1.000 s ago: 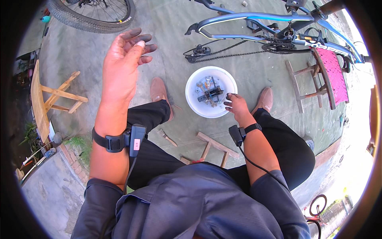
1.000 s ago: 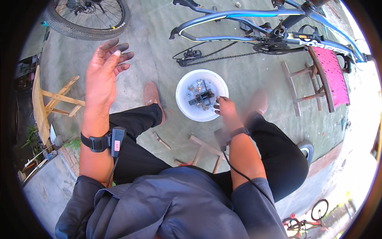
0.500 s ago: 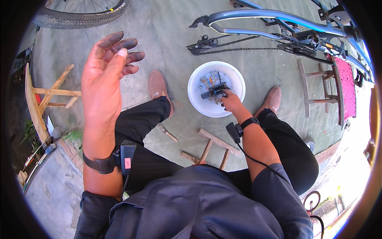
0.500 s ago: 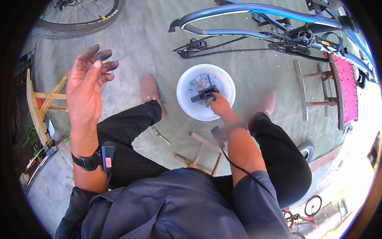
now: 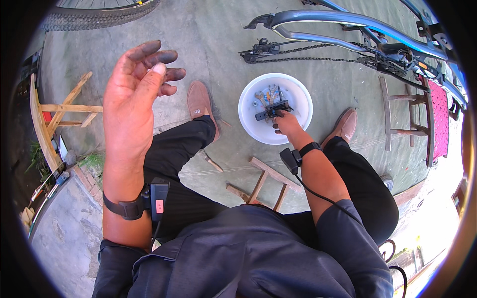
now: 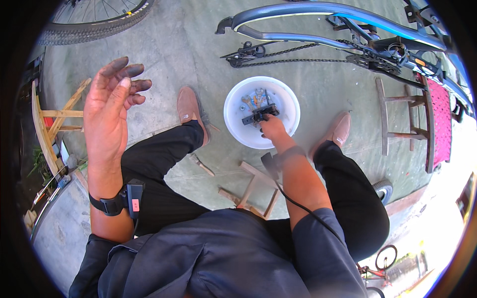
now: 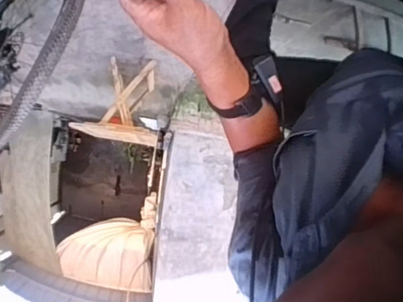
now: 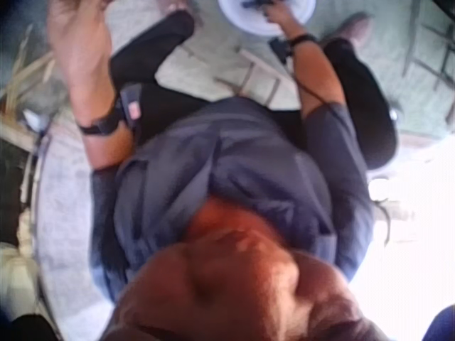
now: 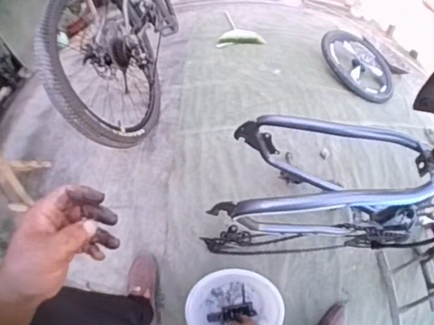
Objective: The person is repairing a bicycle derailleur and chain by hand and with a multi-tool. They manipulate the rear derailleur, thread the chain through the pulley wheels, and use a tool to adjust a bolt on the mechanism.
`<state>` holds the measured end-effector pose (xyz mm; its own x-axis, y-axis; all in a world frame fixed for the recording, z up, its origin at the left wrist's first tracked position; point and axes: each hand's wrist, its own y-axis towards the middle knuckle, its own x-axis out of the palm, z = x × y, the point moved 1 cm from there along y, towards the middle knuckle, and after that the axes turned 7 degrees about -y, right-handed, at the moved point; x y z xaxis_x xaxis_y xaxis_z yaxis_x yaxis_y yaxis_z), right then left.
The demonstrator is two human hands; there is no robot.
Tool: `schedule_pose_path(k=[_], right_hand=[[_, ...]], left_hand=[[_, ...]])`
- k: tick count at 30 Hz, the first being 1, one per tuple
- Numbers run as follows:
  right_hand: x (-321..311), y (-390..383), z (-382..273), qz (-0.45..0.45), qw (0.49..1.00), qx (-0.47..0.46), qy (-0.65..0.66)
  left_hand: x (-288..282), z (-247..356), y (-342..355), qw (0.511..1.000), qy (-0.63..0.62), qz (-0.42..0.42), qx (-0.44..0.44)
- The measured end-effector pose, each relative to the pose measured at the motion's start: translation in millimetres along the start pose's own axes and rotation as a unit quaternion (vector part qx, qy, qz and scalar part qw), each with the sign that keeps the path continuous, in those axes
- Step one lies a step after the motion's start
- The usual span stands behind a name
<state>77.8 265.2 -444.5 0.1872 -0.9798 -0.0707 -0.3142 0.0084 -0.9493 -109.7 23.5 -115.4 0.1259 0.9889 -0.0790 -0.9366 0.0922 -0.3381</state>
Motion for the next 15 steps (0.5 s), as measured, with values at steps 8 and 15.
schedule_pose_path(k=[8,15], right_hand=[[-5.7,6.7,13.2,0.044,0.999,-0.027,-0.004],[-49.1,-30.9,-32.2,0.071,0.977,-0.161,0.123]], left_hand=[[1.2,-0.6,-1.5,1.0,0.016,0.002,0.004],[7.3,2.7,-2.7,1.0,0.022,-0.001,0.007]])
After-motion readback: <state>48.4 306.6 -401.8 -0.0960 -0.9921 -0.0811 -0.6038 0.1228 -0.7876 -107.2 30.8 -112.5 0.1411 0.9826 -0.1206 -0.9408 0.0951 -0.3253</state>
